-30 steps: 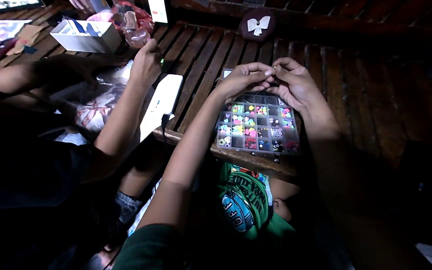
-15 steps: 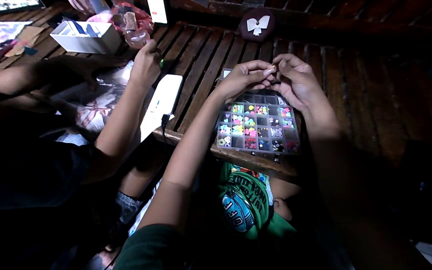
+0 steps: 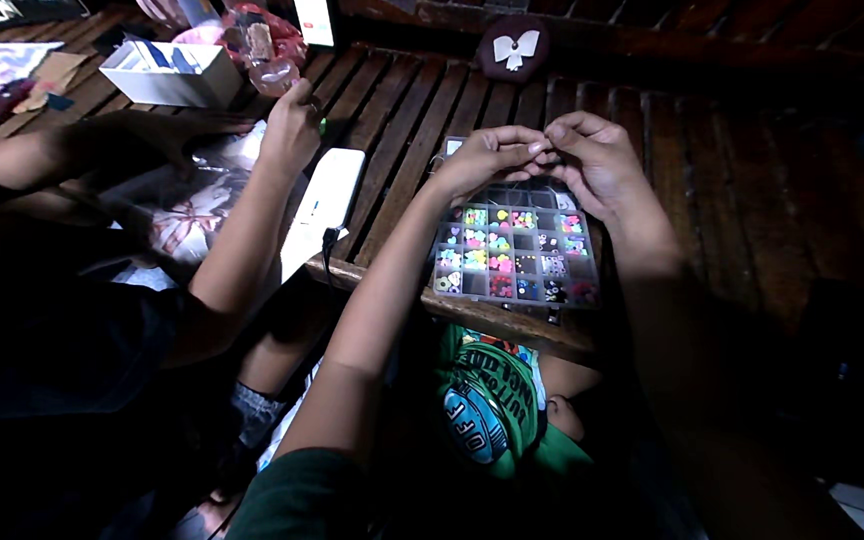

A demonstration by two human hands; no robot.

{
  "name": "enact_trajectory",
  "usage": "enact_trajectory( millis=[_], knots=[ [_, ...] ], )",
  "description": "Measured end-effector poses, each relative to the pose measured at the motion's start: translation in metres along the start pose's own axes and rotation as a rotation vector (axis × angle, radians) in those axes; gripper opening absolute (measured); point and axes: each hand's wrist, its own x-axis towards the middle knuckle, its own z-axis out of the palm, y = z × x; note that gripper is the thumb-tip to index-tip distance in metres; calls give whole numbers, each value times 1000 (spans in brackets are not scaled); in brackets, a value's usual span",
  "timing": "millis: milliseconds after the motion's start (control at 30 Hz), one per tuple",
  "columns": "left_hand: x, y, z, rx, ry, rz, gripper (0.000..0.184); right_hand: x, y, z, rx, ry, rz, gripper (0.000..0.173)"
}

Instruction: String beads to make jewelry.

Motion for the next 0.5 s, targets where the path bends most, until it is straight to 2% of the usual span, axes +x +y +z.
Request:
enact_trajectory(
  millis=[500],
  knots=[
    [0, 0, 0, -5, -3, 12, 12, 0, -4, -3, -77, -2, 14, 13]
  ],
)
